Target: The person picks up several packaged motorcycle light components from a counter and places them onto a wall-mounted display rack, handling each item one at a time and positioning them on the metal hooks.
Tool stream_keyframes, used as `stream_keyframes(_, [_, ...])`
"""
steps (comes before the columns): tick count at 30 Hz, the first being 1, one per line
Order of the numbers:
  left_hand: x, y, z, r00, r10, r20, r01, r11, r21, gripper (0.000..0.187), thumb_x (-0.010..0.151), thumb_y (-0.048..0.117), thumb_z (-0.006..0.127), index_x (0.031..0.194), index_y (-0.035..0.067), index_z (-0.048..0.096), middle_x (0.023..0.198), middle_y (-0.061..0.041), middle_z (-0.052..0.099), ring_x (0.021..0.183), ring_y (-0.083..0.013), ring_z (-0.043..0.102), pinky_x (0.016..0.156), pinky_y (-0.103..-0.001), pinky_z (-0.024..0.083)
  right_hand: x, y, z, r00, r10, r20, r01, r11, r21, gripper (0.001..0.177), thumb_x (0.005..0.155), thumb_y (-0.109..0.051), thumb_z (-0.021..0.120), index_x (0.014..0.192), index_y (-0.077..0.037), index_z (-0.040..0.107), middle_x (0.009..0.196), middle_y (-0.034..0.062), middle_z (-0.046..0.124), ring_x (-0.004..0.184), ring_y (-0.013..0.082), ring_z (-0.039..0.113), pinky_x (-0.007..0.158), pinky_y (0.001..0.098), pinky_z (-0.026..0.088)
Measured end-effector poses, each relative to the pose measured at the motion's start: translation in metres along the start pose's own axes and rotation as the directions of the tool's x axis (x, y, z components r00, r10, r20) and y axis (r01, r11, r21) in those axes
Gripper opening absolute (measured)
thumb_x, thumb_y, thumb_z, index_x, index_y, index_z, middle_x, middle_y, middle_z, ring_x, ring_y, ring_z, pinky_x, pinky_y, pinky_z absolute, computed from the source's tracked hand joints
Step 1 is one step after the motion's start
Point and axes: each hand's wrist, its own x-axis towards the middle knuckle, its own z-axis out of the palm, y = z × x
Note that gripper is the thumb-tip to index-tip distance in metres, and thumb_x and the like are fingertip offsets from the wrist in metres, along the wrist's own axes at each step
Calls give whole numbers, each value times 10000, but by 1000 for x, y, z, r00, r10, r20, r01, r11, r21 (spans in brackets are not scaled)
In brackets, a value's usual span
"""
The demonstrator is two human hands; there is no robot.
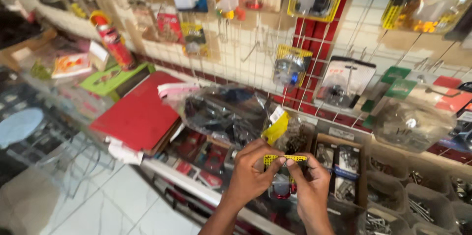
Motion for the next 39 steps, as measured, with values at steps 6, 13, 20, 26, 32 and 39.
stream_keyframes(6, [49, -8, -24, 988, 146, 50, -151, 983, 106, 118, 861, 90, 801, 951, 35, 748, 976, -111, 701, 934, -271, 689, 846, -385, 549, 31, -19, 28, 998, -58, -27, 56, 997, -55, 85, 920, -38, 696, 990, 8, 711, 915, 36, 760, 819, 73, 663, 742, 231, 519])
stream_keyframes(13, [101, -23, -34, 962, 245, 123, -230, 965, -123, 177, 928, 157, 765, 991, 10, 688, 1452, -189, 606, 1390, -339, 584, 1164, -432, 450, 71, -41, 43, 982, -185, -32, 180, 976, -123, 54, 964, -31, 699, 999, 9, 690, 908, 9, 714, 823, 50, 621, 741, 231, 502])
stream_keyframes(20, [129, -28, -28, 976, 201, 79, -177, 954, -241, 200, 944, 206, 750, 967, 18, 685, 1441, -179, 632, 1371, -297, 612, 1162, -406, 468, 92, -63, 58, 975, -214, -61, 212, 977, -35, 93, 944, 20, 659, 1030, 1, 689, 952, 23, 733, 856, 71, 653, 787, 243, 525])
stream_keyframes(26, [150, -35, -28, 970, 192, 146, -106, 884, -456, 184, 973, 161, 721, 1041, 14, 633, 1350, -144, 687, 1270, -184, 642, 1106, -341, 499, 112, -77, 70, 959, -277, -64, 279, 960, 17, 49, 977, 22, 663, 1022, 2, 664, 929, 24, 695, 839, 77, 622, 769, 243, 497])
stream_keyframes(32, [156, -47, -18, 986, 2, 164, 76, 881, -467, 189, 976, 131, 728, 1084, -10, 662, 1003, -39, 703, 926, -62, 620, 818, -240, 518, 127, -85, 77, 959, -280, -35, 281, 959, 35, 37, 991, 9, 644, 1017, 0, 670, 942, 27, 707, 846, 64, 619, 776, 233, 491])
stream_keyframes(39, [164, -58, -11, 990, -26, 142, 92, 870, -484, 174, 967, 119, 733, 1064, -21, 698, 973, -27, 726, 895, -55, 641, 795, -233, 539, 137, -78, 78, 957, -288, -38, 289, 956, 42, 26, 997, 5, 646, 1013, -3, 665, 929, 29, 703, 832, 64, 620, 763, 233, 485])
